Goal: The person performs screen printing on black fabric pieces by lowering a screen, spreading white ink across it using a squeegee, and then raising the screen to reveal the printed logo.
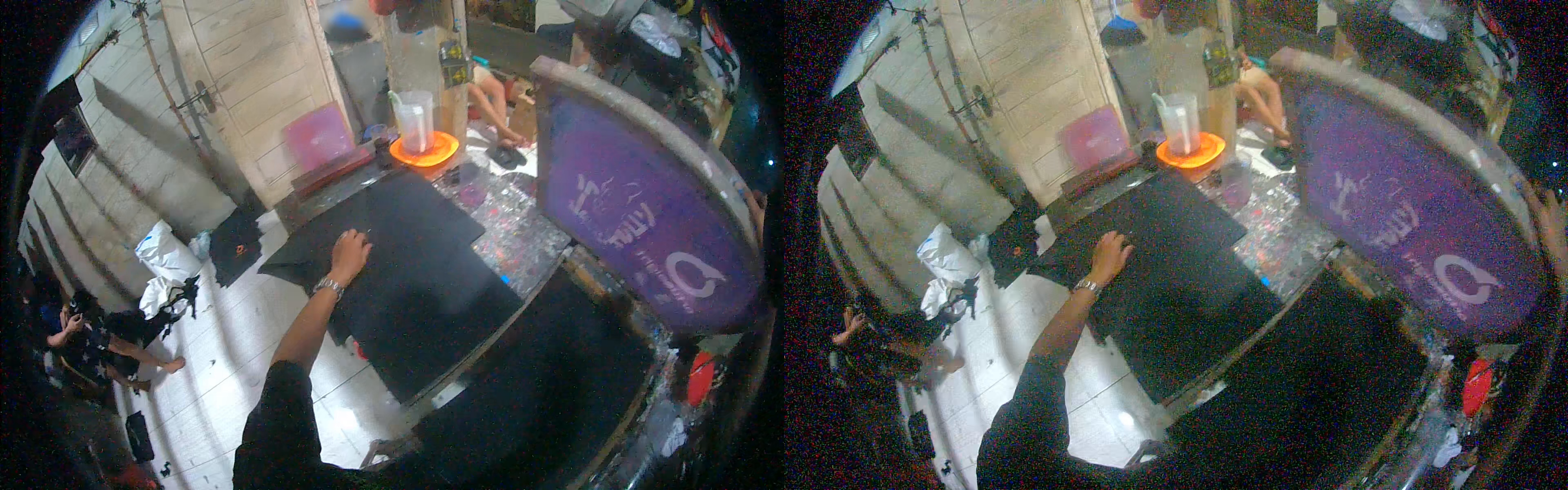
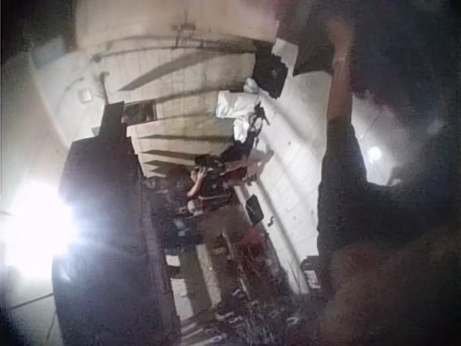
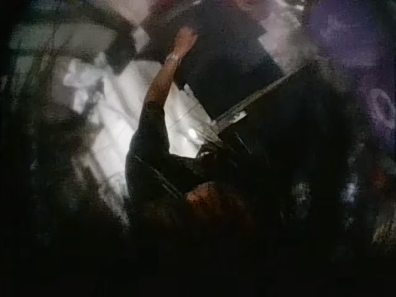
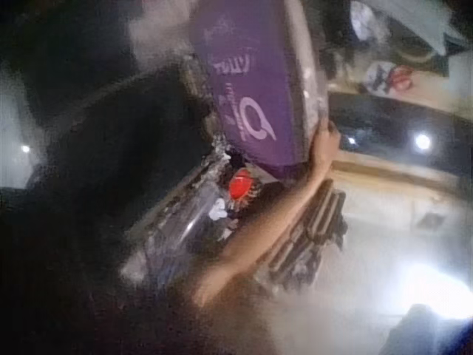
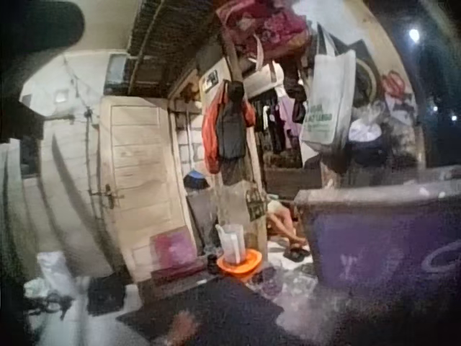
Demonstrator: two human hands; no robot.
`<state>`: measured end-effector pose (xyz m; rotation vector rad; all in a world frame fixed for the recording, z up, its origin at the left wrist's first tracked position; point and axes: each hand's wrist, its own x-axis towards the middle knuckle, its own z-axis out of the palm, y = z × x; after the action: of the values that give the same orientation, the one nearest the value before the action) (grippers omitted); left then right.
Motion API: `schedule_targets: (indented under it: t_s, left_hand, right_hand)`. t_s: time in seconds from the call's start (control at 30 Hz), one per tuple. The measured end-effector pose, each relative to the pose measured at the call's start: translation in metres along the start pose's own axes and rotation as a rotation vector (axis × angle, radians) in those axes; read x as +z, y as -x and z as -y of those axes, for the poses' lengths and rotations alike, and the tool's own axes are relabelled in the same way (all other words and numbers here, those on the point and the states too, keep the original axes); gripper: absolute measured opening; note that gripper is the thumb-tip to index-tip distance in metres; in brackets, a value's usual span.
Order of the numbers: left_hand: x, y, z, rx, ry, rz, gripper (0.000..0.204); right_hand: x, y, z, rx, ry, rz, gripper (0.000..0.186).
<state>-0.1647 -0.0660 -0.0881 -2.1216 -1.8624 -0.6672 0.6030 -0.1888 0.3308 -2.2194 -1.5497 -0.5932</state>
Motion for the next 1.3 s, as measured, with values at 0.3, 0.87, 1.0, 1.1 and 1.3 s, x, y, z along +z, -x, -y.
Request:
schedule_targets:
  t_s: [0.3,0.87,1.0,1.1,1.3]
  left_hand:
    - [-0.028,-0.08,0.082,-0.494,0.223,-0.298,0.026]
    - [0.031,0.068,-0.274,0.2,0.325,0.183,0.068]
    - [0.03,0.055,-0.274,0.144,0.352,0.504,0.073]
    - [0.038,0.068,-0.277,0.301,0.183,0.236,0.057]
    - [0.06,0.067,-0.26,0.249,0.304,0.261,0.045]
  right_hand:
    - [0.028,-0.017,-0.038,-0.054,0.035,-0.012,0.065]
    - [-0.026,0.033,0.064,-0.054,-0.123,0.074,0.07]
    - [-0.006,0.02,0.036,-0.011,-0.05,0.002,0.069]
    - [0.002,0.021,0.03,-0.18,-0.035,0.018,0.075]
    - [-0.012,0.038,0.057,-0.203,-0.044,0.061,0.079]
